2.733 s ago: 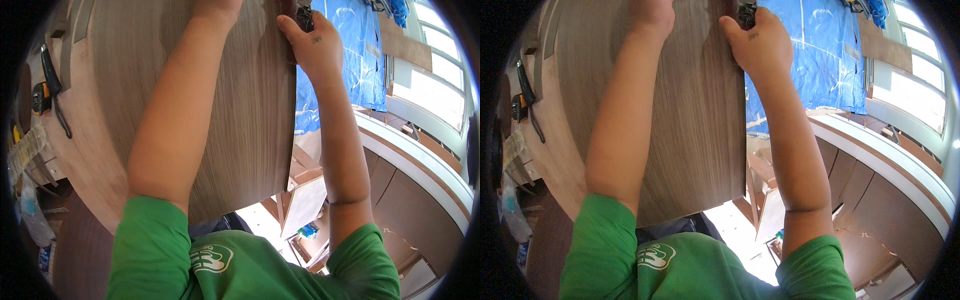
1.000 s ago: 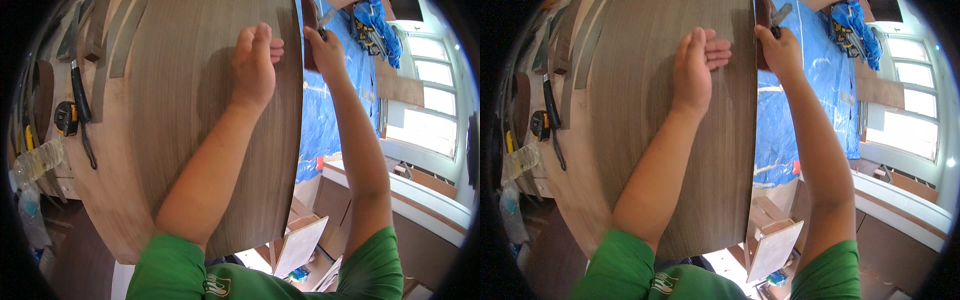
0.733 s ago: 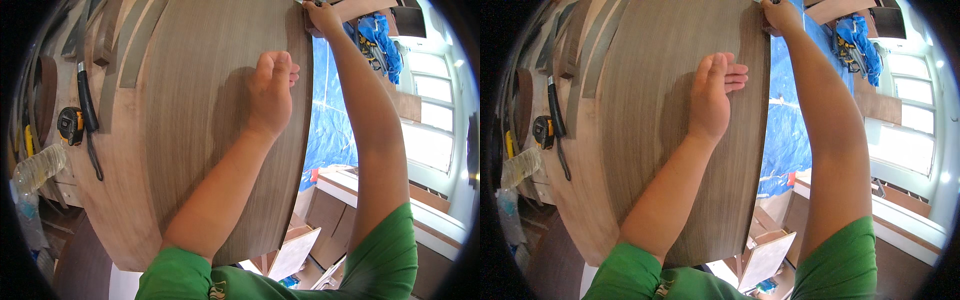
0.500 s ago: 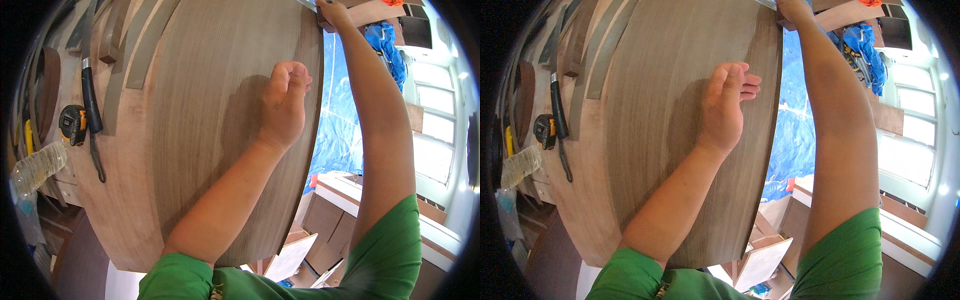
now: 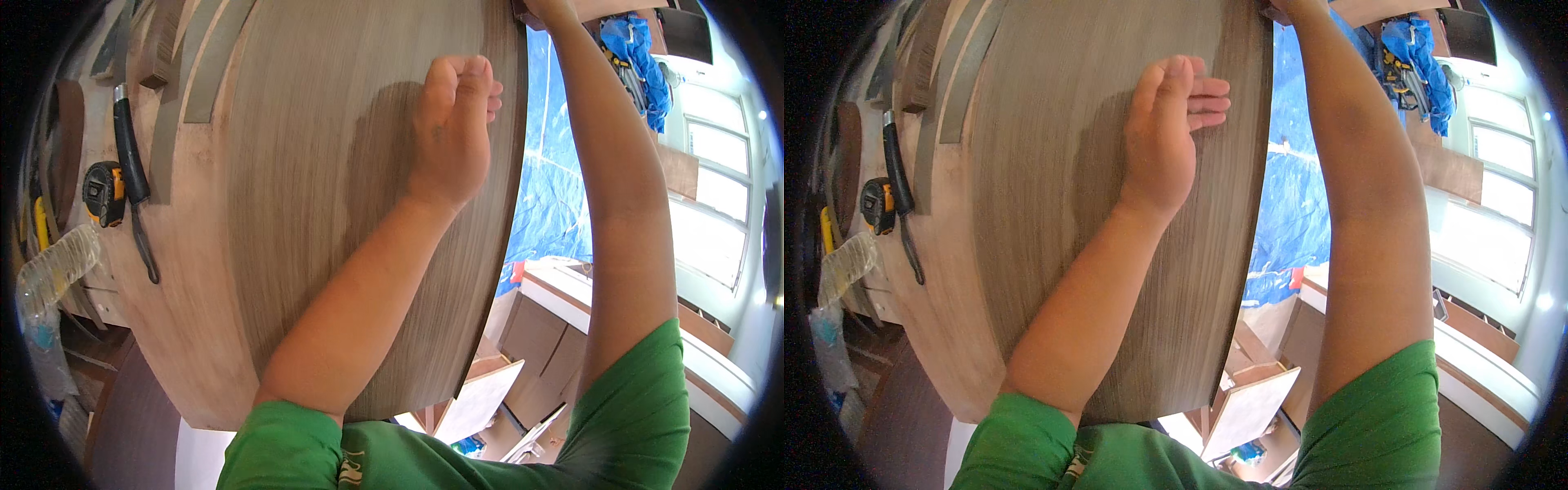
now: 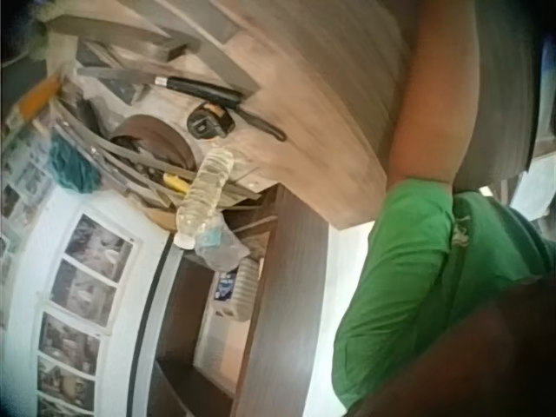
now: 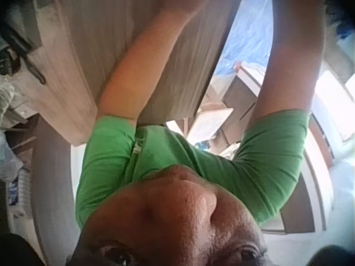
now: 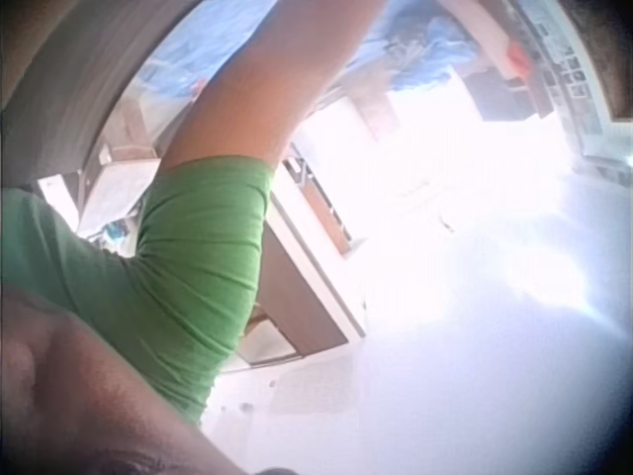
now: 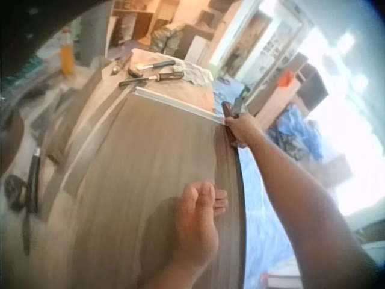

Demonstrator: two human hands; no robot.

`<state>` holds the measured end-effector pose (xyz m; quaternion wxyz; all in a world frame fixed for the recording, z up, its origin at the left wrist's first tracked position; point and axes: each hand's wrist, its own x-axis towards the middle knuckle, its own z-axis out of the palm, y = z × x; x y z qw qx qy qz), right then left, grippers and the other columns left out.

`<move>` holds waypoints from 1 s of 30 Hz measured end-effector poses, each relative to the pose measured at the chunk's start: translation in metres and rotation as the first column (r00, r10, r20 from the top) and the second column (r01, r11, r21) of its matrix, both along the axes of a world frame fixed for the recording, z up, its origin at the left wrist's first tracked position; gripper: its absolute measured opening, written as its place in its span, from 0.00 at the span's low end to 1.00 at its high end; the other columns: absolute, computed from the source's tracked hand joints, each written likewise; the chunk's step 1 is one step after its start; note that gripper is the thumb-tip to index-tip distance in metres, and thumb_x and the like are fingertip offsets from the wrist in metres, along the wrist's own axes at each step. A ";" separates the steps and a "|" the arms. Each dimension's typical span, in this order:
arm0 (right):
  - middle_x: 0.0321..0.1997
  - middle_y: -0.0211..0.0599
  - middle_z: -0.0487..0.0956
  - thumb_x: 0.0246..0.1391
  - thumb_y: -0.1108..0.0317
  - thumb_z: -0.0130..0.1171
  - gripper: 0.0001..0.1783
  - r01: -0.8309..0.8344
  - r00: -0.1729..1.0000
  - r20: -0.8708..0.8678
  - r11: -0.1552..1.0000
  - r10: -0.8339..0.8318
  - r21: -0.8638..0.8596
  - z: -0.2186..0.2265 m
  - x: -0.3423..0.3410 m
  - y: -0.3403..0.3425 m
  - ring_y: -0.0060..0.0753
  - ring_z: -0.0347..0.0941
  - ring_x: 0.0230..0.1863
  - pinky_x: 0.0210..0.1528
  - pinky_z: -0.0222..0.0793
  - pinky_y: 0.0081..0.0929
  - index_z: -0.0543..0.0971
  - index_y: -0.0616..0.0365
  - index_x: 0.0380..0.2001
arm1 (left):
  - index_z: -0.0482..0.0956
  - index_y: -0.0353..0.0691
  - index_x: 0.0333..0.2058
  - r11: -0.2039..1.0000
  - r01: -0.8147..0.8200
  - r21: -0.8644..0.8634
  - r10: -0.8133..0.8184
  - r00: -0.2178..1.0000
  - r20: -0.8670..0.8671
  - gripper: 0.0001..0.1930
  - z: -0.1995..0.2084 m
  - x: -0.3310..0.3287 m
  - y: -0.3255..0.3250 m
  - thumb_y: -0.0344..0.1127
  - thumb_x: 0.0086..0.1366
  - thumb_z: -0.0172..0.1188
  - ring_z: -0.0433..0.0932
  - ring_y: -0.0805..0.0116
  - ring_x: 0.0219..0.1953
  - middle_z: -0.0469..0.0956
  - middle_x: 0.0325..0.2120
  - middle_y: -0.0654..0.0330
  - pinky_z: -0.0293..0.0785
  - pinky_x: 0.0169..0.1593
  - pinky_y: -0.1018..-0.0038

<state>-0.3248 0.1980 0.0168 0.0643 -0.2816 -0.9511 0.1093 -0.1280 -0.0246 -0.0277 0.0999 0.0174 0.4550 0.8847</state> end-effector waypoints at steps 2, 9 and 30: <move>0.39 0.56 0.85 0.55 0.50 0.66 0.26 0.027 1.000 -0.007 0.994 -0.028 -0.103 0.009 0.014 -0.023 0.50 0.85 0.38 0.39 0.81 0.44 0.84 0.63 0.45 | 0.71 0.27 0.52 1.000 -0.010 -0.004 0.010 1.000 -0.007 0.34 -0.002 -0.002 -0.002 0.61 0.77 0.42 0.81 0.57 0.44 0.81 0.42 0.44 0.79 0.50 0.65; 0.40 0.55 0.85 0.53 0.47 0.66 0.28 -0.041 0.999 0.030 0.997 0.039 0.065 0.005 0.063 -0.024 0.51 0.84 0.38 0.43 0.79 0.43 0.84 0.61 0.45 | 0.70 0.27 0.53 1.000 0.004 -0.004 -0.004 1.000 0.012 0.34 0.000 -0.001 0.000 0.61 0.76 0.43 0.81 0.56 0.44 0.80 0.42 0.43 0.79 0.50 0.63; 0.40 0.57 0.84 0.56 0.54 0.65 0.24 -0.057 0.994 -0.105 0.987 0.041 -0.148 0.007 0.284 -0.097 0.56 0.82 0.44 0.48 0.74 0.44 0.81 0.64 0.46 | 0.71 0.26 0.53 1.000 -0.019 -0.023 0.015 0.986 -0.164 0.33 -0.006 0.008 0.004 0.59 0.76 0.45 0.81 0.62 0.34 0.81 0.36 0.48 0.78 0.42 0.68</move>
